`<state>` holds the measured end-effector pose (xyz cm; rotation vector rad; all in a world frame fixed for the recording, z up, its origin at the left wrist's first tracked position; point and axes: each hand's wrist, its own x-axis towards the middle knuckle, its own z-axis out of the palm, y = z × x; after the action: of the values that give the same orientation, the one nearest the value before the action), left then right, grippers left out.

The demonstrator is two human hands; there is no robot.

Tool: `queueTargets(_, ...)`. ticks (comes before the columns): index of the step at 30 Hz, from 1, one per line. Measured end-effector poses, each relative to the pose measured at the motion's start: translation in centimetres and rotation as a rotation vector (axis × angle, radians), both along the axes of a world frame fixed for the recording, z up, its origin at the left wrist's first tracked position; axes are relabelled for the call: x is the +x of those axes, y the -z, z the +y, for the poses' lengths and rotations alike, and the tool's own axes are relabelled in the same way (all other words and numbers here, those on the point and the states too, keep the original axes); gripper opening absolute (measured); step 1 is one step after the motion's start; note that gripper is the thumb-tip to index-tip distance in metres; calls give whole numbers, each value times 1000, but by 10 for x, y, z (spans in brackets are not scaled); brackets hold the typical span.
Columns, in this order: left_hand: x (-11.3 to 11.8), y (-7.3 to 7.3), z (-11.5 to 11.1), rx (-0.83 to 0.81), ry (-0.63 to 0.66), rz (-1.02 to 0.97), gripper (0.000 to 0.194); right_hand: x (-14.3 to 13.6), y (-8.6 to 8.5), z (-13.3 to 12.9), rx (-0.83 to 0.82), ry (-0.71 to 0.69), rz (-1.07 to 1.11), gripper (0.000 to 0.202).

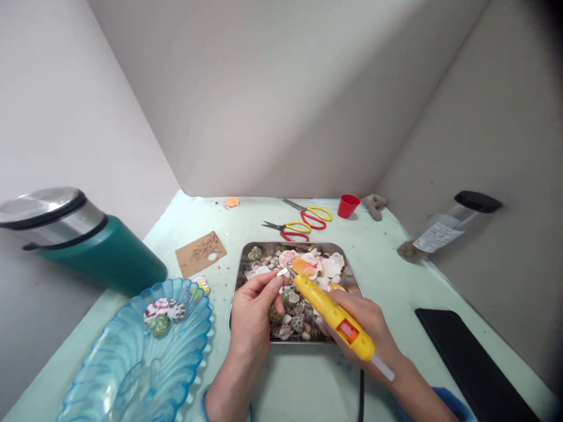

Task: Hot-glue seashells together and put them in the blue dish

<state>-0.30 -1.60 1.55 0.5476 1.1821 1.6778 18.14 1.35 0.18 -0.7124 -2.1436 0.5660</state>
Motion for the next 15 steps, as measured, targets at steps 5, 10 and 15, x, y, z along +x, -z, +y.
queueTargets(5,0,0,0,13,-1,-9,21,0,3,0,-49,13,32,11)
queueTargets(10,0,0,-1,8,5,2,20,0,2,1,-27,12,5,7)
queueTargets(15,1,0,-2,-4,11,-4,20,1,1,2,53,-6,-24,8)
